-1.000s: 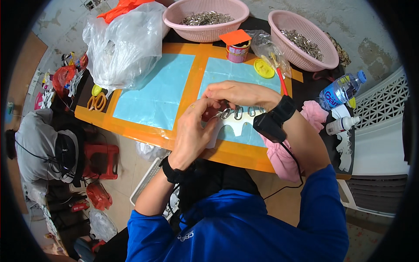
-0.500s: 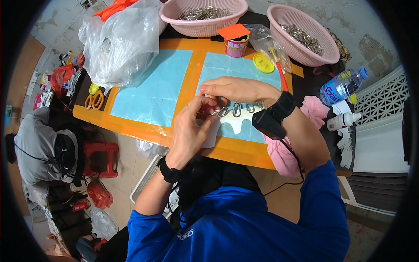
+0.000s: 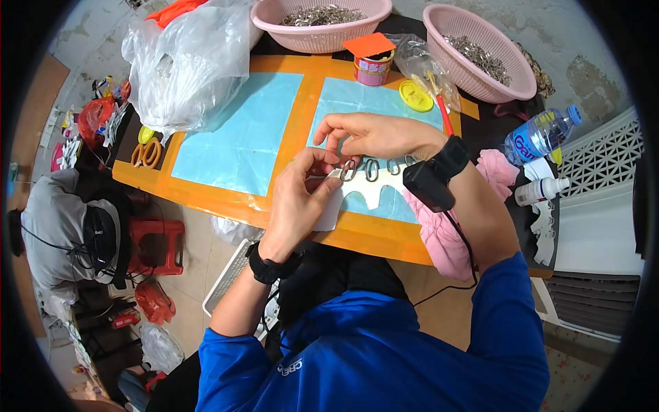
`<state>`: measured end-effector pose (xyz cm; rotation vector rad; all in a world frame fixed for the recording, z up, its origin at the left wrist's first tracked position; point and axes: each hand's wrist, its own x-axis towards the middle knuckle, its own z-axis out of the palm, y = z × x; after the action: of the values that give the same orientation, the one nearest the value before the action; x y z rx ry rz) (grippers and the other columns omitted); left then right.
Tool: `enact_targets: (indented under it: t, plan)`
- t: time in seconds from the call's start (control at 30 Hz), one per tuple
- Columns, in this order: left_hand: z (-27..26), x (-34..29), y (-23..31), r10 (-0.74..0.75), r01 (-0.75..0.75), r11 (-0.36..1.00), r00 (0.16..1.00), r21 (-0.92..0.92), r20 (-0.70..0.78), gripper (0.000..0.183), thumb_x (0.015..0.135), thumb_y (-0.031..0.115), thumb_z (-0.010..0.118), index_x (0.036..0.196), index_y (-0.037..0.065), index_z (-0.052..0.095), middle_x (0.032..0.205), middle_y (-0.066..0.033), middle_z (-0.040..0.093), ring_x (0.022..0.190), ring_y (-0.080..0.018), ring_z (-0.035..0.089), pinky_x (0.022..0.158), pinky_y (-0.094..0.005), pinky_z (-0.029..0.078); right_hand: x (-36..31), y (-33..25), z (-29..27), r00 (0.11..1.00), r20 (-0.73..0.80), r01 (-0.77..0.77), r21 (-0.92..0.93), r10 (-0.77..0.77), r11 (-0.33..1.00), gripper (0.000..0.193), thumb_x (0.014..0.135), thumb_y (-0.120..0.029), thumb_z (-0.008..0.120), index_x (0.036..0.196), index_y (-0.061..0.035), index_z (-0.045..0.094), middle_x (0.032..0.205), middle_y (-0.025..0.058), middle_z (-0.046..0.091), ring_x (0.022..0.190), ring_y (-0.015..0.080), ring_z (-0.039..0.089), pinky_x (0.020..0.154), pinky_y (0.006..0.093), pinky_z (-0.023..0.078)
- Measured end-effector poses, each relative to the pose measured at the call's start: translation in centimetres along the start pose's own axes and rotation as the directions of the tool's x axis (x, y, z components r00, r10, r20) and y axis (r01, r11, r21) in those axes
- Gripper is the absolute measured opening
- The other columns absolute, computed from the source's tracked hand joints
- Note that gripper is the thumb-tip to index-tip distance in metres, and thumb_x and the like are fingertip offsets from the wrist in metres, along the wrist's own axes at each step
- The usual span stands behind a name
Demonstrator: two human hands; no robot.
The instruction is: The recorder applies glue and attaches metal rings to a white shoe component.
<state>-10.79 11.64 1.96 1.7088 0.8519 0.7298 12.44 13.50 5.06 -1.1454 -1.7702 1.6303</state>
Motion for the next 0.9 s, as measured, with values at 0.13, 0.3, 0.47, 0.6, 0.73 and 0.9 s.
enact_targets:
  t: [0.13,0.3,0.47,0.6,0.73,0.9]
  plan:
    - [-0.1,0.1,-0.1,-0.019,0.019,1.0,1.0,-0.015,0.012,0.03,0.097,-0.007,0.074,0.125,0.0,0.064,0.111,-0.0035,0.067,0.107,-0.0126,0.07,0.095,-0.0278,0.06,-0.5,-1.3,0.1,0.999,-0.009,-0.05,-0.086,0.049,0.995,0.063,0.089,0.01,0.063,0.149,-0.0031,0.051,0.111,0.0101,0.069,0.091,0.0132,0.072,0.078,0.0279,0.058]
    - [-0.1,0.0,-0.2,-0.038,0.038,0.999,0.999,-0.023,0.006,0.03,0.097,-0.007,0.074,0.124,0.0,0.064,0.111,-0.0031,0.067,0.107,-0.0116,0.069,0.095,-0.0265,0.059,-0.4,-2.0,0.5,0.996,-0.007,-0.092,-0.073,0.092,0.993,0.084,0.085,0.018,0.059,0.162,-0.0142,0.046,0.112,0.0081,0.064,0.089,0.0105,0.07,0.081,0.0266,0.058]
    - [-0.2,0.2,-0.3,-0.043,0.043,0.999,0.999,-0.028,0.027,0.03,0.097,-0.007,0.074,0.124,0.0,0.064,0.111,-0.0025,0.066,0.107,-0.0108,0.068,0.094,-0.0261,0.059,-0.2,-1.5,0.5,0.999,0.011,-0.034,-0.095,0.035,0.995,0.095,0.083,0.019,0.058,0.168,-0.0178,0.039,0.114,0.0078,0.062,0.084,0.0103,0.067,0.078,0.0258,0.057]
    - [-0.3,0.2,-0.2,-0.045,0.046,0.999,0.998,-0.011,0.033,0.031,0.096,-0.007,0.075,0.124,0.0,0.064,0.111,-0.0025,0.066,0.106,-0.0106,0.068,0.093,-0.026,0.059,-0.2,-1.1,0.4,1.0,0.015,0.019,-0.08,-0.018,0.997,0.095,0.085,0.015,0.065,0.17,-0.0135,0.034,0.119,0.0115,0.064,0.085,0.0142,0.071,0.076,0.0294,0.06]
    - [-0.4,0.1,0.1,-0.018,0.017,0.999,1.0,0.033,0.016,0.031,0.096,-0.006,0.075,0.124,0.0,0.063,0.113,-0.0031,0.066,0.105,-0.011,0.067,0.093,-0.0265,0.059,-0.3,-1.2,0.3,1.0,0.008,0.019,-0.052,-0.019,0.998,0.095,0.086,0.015,0.064,0.17,-0.015,0.032,0.122,0.0103,0.063,0.086,0.0123,0.071,0.076,0.0274,0.058]
    - [-0.6,0.4,0.3,-0.001,0.002,1.0,0.997,-0.008,0.077,0.029,0.098,-0.005,0.072,0.125,-0.001,0.062,0.116,-0.0051,0.068,0.107,-0.0118,0.068,0.093,-0.0277,0.059,-0.7,-1.5,0.0,1.0,-0.02,-0.005,-0.032,0.004,0.999,0.093,0.088,0.015,0.063,0.17,-0.0159,0.033,0.126,0.0088,0.061,0.089,0.0092,0.071,0.078,0.0243,0.057]
